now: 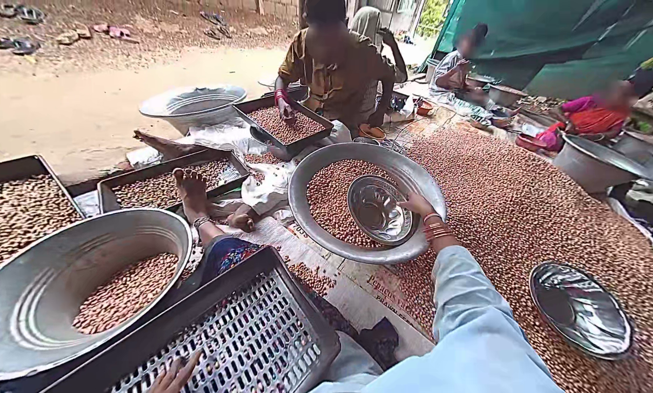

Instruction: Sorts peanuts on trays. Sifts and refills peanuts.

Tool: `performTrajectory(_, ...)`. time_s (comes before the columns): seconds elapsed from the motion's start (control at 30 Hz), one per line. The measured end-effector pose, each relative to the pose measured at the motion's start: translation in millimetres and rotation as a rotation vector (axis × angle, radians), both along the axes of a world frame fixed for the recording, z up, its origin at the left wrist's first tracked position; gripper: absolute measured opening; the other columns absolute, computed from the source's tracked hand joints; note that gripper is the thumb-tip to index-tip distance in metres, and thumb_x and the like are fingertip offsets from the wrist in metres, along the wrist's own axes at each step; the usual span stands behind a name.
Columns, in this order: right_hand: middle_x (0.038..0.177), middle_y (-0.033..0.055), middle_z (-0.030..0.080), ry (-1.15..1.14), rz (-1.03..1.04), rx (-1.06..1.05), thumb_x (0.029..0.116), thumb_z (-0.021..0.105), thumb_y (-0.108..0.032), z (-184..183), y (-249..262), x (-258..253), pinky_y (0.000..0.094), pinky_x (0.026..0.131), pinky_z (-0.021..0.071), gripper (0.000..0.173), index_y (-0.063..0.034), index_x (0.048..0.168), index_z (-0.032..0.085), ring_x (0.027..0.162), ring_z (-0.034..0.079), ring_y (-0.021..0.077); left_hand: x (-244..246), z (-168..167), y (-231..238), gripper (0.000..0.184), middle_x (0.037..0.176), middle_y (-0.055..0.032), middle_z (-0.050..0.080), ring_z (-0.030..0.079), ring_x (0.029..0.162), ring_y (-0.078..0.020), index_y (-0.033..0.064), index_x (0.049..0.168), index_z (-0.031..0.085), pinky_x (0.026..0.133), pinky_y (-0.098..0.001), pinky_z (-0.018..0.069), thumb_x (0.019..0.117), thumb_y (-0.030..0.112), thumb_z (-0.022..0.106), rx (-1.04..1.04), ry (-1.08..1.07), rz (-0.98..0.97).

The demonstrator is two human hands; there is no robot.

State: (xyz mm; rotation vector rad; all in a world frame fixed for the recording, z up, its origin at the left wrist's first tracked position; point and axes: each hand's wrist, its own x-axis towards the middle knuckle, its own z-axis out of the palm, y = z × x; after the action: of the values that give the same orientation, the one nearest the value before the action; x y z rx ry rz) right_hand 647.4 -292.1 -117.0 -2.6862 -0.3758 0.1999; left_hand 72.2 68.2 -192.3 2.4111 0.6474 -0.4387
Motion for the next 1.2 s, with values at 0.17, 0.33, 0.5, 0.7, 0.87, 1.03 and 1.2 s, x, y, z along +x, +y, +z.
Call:
performTrajectory(0.17, 0.101, 0.0131, 0.068, 0.462, -0.053, 0.411, 0.0949, 0.074, -0.023, -16.6, -6.4, 8.8, 0.0391, 0.079, 0.0559, 0.041, -0.0002, 0.126, 0.059, 0.086, 0.066, 0.0194, 39.0, -21.2, -27.9, 0.105, 0.163, -0.0425, 0.004, 0.012, 0.144, -0.0725, 0.0194, 0.167, 0.018, 0.107, -0.0828, 0.0272, 0.087, 0.046, 0.081, 0.165, 0.122, 0.067)
performTrajectory(0.33, 0.104, 0.0244, 0.068, -0.032, -0.129, 0.514, 0.1008, 0.065, -0.032, 15.8, -7.6, -32.7, 0.0529, 0.075, 0.0561, 0.046, 0.0032, 0.129, 0.058, 0.086, 0.068, 0.034, 41.3, -23.9, -23.3, 0.111, 0.167, -0.0358, 0.0, 0.009, 0.148, -0.0677, 0.0283, 0.168, 0.013, 0.108, -0.0828, 0.0254, 0.0839, 0.047, 0.084, 0.144, 0.172, 0.118)
performTrajectory(0.5, 0.094, 0.0316, 0.069, -0.516, -0.126, 0.131, 0.0996, 0.056, -0.009, 36.4, 13.4, -37.0, 0.0662, 0.074, 0.0532, 0.061, -0.0115, 0.157, 0.035, 0.088, 0.069, 0.0527, 45.0, -24.0, -24.8, 0.116, 0.168, -0.0343, 0.001, 0.012, 0.147, -0.0678, 0.0305, 0.168, 0.011, 0.106, -0.082, 0.0295, 0.0814, 0.05, 0.085, 0.167, 0.182, 0.124)
performTrajectory(0.7, 0.133, 0.0376, 0.058, -0.053, -0.281, 0.188, 0.1002, 0.06, -0.019, -1.5, 39.5, -49.9, 0.0622, 0.098, 0.0506, 0.088, -0.0008, 0.164, 0.002, 0.119, 0.063, 0.0494, 39.1, -24.1, -26.7, 0.113, 0.167, -0.0361, 0.003, 0.008, 0.147, -0.0685, 0.0243, 0.167, 0.016, 0.108, -0.0847, 0.0221, 0.081, 0.045, 0.087, 0.16, 0.086, 0.146)
performTrajectory(0.87, 0.124, 0.0237, 0.053, 0.498, -0.538, 0.886, 0.1018, 0.05, -0.004, -15.9, 65.3, -91.3, 0.0417, 0.073, 0.0583, 0.048, 0.0016, 0.147, 0.036, 0.093, 0.064, 0.03, 45.1, -24.0, -25.4, 0.115, 0.168, -0.0345, 0.0, 0.006, 0.148, -0.0675, 0.0257, 0.168, 0.014, 0.109, -0.0845, 0.0201, 0.0813, 0.046, 0.086, 0.152, 0.115, 0.148)
performTrajectory(1.03, 0.107, 0.0169, 0.052, 0.794, -0.679, 1.291, 0.1018, 0.046, -0.002, -2.3, 94.2, -114.1, 0.0336, 0.069, 0.0566, 0.029, -0.0029, 0.131, 0.042, 0.084, 0.061, 0.0236, 49.1, -24.0, -24.7, 0.116, 0.168, -0.0334, -0.002, 0.004, 0.149, -0.0658, 0.0279, 0.168, 0.011, 0.11, -0.0839, 0.0197, 0.0817, 0.046, 0.086, 0.143, 0.142, 0.164)
performTrajectory(1.2, 0.09, 0.0141, 0.056, 0.893, -0.731, 1.476, 0.104, 0.044, -0.009, 1.9, 97.6, -130.1, 0.0293, 0.061, 0.0558, 0.009, -0.0047, 0.112, 0.047, 0.069, 0.061, 0.0202, 36.6, -32.4, -26.3, 0.113, 0.17, -0.0301, 0.001, 0.005, 0.151, -0.0635, 0.0288, 0.167, 0.017, 0.111, -0.0842, 0.0158, 0.0808, 0.043, 0.088, 0.138, 0.056, 0.203)
